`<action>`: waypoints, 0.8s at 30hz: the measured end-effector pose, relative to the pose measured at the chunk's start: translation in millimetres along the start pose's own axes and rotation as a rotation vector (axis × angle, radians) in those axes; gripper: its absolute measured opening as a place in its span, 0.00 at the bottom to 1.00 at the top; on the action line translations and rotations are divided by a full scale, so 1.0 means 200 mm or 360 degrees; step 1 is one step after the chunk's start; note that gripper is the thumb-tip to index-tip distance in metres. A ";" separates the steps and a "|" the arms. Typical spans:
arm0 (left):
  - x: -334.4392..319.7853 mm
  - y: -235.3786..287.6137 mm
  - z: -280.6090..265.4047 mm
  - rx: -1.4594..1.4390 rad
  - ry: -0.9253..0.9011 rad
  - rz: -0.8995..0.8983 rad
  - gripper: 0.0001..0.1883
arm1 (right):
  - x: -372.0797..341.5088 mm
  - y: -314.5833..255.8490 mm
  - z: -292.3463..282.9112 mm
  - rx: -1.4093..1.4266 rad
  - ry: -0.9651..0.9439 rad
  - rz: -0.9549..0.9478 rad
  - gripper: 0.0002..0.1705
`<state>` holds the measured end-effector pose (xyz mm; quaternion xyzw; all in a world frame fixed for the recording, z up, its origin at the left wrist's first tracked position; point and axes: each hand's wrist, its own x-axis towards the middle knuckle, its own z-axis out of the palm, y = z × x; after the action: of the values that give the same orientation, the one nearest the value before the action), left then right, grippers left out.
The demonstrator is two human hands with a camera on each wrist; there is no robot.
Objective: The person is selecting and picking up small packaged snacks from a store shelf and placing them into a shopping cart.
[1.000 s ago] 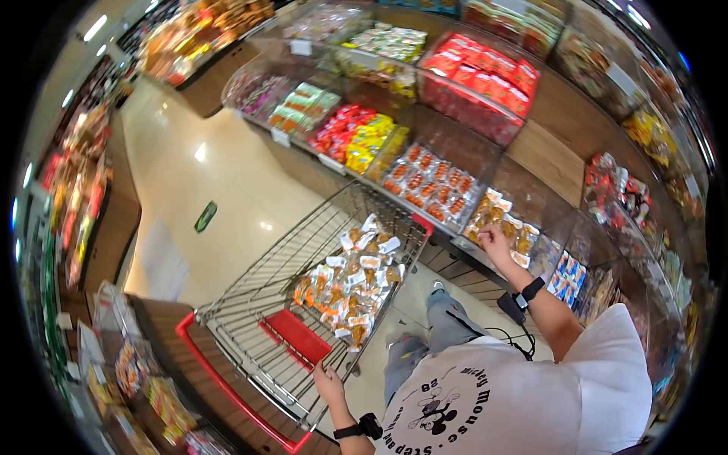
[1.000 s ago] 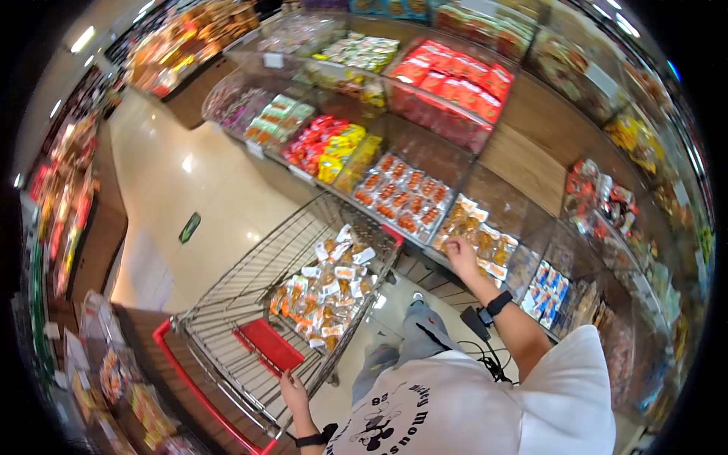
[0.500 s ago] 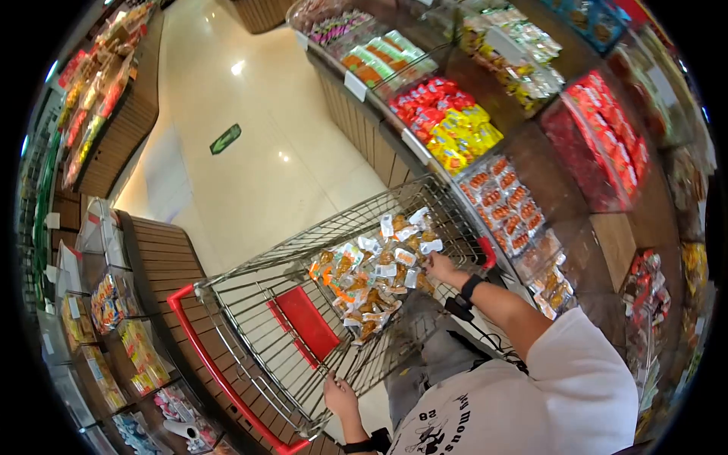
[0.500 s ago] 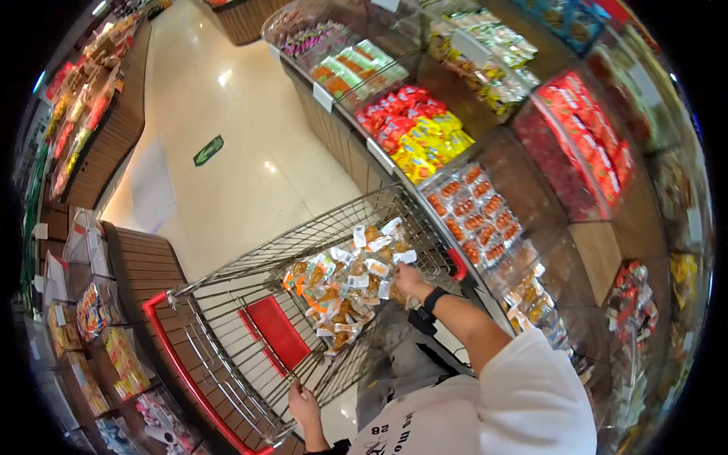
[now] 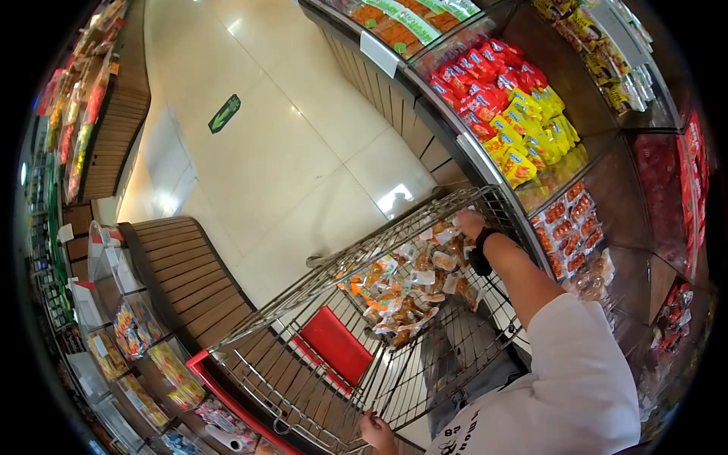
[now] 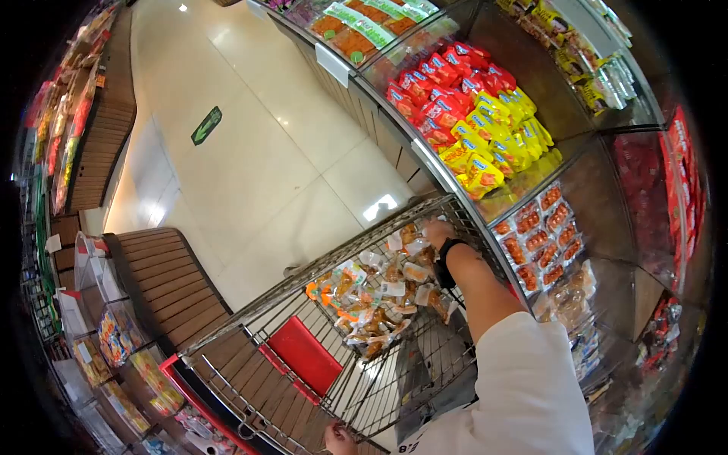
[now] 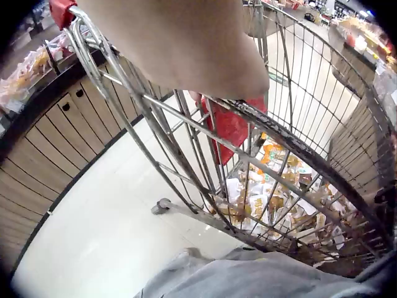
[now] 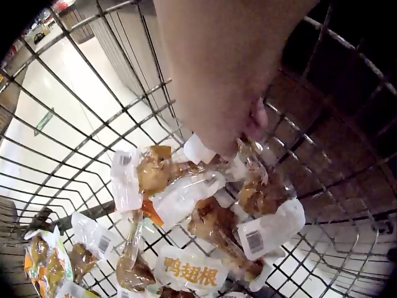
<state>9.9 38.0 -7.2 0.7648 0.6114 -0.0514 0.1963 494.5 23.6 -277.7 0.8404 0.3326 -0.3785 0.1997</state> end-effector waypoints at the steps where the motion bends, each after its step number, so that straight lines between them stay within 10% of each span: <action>1: 0.01 -0.01 0.00 0.0006 -0.0024 -0.0030 0.11 | 0.01 -0.01 0.02 -0.0095 -0.0085 0.0043 0.29; 9: -0.01 -0.02 0.00 -0.0113 -0.0060 -0.0053 0.11 | -0.26 0.05 -0.04 0.0010 0.0282 -0.0057 0.06; 17: -0.06 -0.10 0.02 -0.0213 0.0008 0.0109 0.11 | -0.84 -0.03 -0.13 0.1147 0.0519 -0.0392 0.14; 19: -0.06 -0.12 0.01 -0.0317 -0.0039 0.0108 0.10 | -1.21 -0.16 -0.27 0.2075 -0.0034 -0.0468 0.15; 24: 0.00 -0.06 -0.14 -0.1328 -0.0215 0.0435 0.13 | -2.00 -0.49 -0.35 0.2459 -0.0370 -0.0952 0.11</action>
<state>-6.1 50.2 15.6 0.6888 0.4590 0.1764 0.5327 262.4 -29.7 64.9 0.5728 0.1658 -0.6213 -0.5083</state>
